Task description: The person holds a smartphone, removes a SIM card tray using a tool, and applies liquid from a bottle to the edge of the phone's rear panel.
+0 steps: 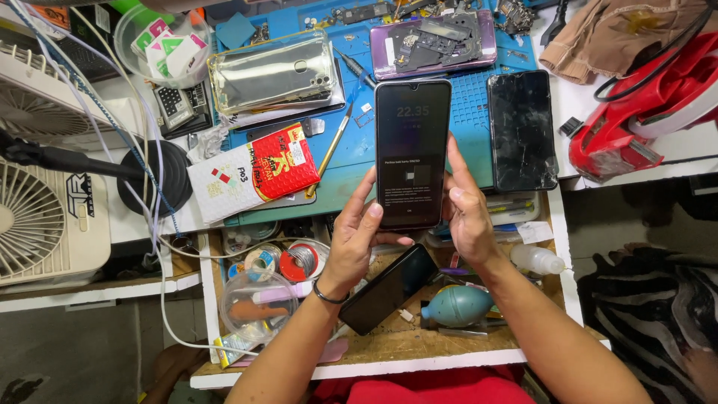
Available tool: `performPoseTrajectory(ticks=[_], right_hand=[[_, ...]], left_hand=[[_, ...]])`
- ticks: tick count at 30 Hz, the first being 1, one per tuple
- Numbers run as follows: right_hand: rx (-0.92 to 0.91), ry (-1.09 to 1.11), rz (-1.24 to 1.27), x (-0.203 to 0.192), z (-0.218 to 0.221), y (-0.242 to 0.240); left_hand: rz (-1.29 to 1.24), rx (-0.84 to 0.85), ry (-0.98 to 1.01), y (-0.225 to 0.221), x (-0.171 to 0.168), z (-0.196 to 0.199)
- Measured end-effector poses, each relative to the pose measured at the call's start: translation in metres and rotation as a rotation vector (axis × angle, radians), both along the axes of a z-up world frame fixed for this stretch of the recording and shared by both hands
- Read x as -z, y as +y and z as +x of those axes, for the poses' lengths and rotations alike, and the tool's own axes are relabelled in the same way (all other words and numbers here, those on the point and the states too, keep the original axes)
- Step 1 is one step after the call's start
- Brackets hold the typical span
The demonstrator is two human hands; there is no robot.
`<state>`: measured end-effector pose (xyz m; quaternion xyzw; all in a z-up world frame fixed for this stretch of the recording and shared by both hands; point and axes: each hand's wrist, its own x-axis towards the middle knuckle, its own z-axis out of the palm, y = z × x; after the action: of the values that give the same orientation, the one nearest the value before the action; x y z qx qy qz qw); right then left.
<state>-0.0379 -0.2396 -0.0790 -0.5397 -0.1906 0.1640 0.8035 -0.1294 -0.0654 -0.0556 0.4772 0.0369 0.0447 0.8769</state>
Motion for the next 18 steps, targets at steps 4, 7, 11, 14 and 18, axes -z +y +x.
performPoseTrajectory(ticks=[4,7,11,14,18], right_hand=[[0.012,0.017,-0.004,0.005,0.001,-0.003],[0.02,0.006,-0.027,0.0,0.001,-0.004],[0.031,0.001,-0.127,-0.015,0.004,-0.004],[0.036,-0.01,-0.166,-0.019,0.006,-0.002],[0.031,0.025,-0.133,0.0,0.007,-0.005]], left_hand=[[-0.028,0.007,0.011,0.0,0.005,0.0],[-0.033,0.024,0.019,0.001,0.007,0.0],[-0.031,0.022,0.034,0.002,0.01,0.002],[-0.044,0.019,0.045,0.004,0.011,0.002],[-0.097,0.031,0.059,0.003,0.018,0.002]])
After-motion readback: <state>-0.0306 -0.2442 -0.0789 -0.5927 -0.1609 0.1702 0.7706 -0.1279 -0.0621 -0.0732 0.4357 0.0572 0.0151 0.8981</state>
